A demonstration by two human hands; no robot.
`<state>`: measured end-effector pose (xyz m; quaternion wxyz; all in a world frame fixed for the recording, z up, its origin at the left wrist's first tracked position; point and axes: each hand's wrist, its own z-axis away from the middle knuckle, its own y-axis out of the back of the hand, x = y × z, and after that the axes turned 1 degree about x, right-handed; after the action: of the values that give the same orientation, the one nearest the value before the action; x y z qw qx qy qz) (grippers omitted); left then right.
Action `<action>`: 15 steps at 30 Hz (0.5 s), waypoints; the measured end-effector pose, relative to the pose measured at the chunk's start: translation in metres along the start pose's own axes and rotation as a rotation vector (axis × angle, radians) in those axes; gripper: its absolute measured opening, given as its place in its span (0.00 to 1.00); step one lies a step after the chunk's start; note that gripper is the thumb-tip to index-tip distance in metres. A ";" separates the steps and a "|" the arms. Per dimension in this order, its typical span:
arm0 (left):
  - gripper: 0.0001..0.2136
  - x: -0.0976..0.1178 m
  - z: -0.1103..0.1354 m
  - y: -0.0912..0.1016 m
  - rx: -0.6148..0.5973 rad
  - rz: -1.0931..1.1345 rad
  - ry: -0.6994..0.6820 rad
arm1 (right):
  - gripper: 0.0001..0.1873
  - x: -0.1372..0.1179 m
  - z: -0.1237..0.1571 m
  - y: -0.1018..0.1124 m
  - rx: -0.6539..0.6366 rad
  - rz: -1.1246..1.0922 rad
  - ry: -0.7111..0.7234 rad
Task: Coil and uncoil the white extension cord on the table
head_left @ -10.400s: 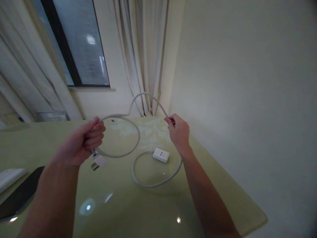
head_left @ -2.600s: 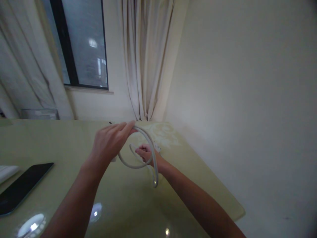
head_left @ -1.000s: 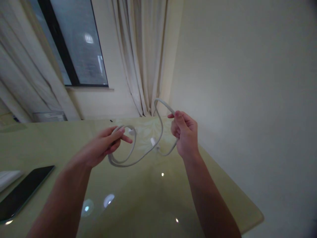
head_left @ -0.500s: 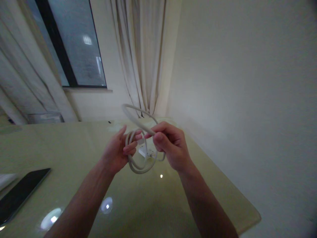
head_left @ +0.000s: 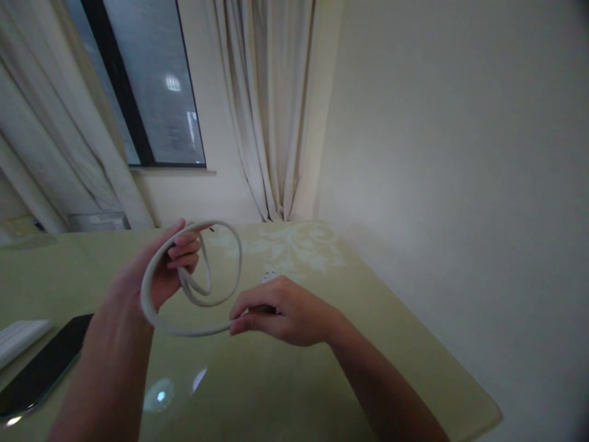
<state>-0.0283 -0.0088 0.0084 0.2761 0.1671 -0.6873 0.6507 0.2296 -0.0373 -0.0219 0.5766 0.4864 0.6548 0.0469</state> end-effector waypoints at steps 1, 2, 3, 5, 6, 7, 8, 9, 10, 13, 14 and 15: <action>0.18 0.004 0.001 0.002 0.015 -0.041 -0.006 | 0.11 0.002 0.001 0.004 0.002 0.031 -0.036; 0.18 0.008 0.002 0.005 0.032 -0.084 -0.018 | 0.10 0.004 0.003 0.009 0.004 0.067 -0.079; 0.18 0.010 0.002 0.006 0.055 -0.131 -0.035 | 0.10 0.008 0.004 0.013 0.009 0.110 -0.130; 0.17 0.012 0.000 0.009 0.120 -0.229 -0.097 | 0.08 0.017 0.006 0.020 0.029 0.218 -0.247; 0.17 0.011 -0.001 0.009 0.150 -0.270 -0.143 | 0.08 0.023 0.006 0.022 0.032 0.277 -0.309; 0.16 0.010 -0.002 0.009 0.177 -0.300 -0.193 | 0.07 0.030 0.005 0.023 0.025 0.334 -0.373; 0.16 0.009 -0.003 0.008 0.196 -0.318 -0.243 | 0.07 0.036 0.004 0.023 0.011 0.384 -0.433; 0.16 0.009 -0.004 0.007 0.203 -0.328 -0.283 | 0.07 0.043 0.003 0.023 -0.008 0.422 -0.482; 0.16 0.009 -0.004 0.006 0.203 -0.333 -0.310 | 0.08 0.049 0.002 0.021 -0.023 0.450 -0.516; 0.19 0.014 0.001 0.004 0.168 -0.365 -0.285 | 0.07 0.064 0.000 0.018 0.003 0.566 -0.556; 0.20 0.017 0.004 0.005 0.155 -0.386 -0.263 | 0.07 0.070 0.001 0.018 0.034 0.632 -0.576; 0.21 0.022 0.008 0.006 0.147 -0.410 -0.248 | 0.09 0.075 0.002 0.020 0.077 0.700 -0.604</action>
<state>-0.0501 -0.0131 0.0167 0.3029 0.4011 -0.6184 0.6041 0.2535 0.0239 -0.0637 0.6725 0.6911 0.2552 0.0703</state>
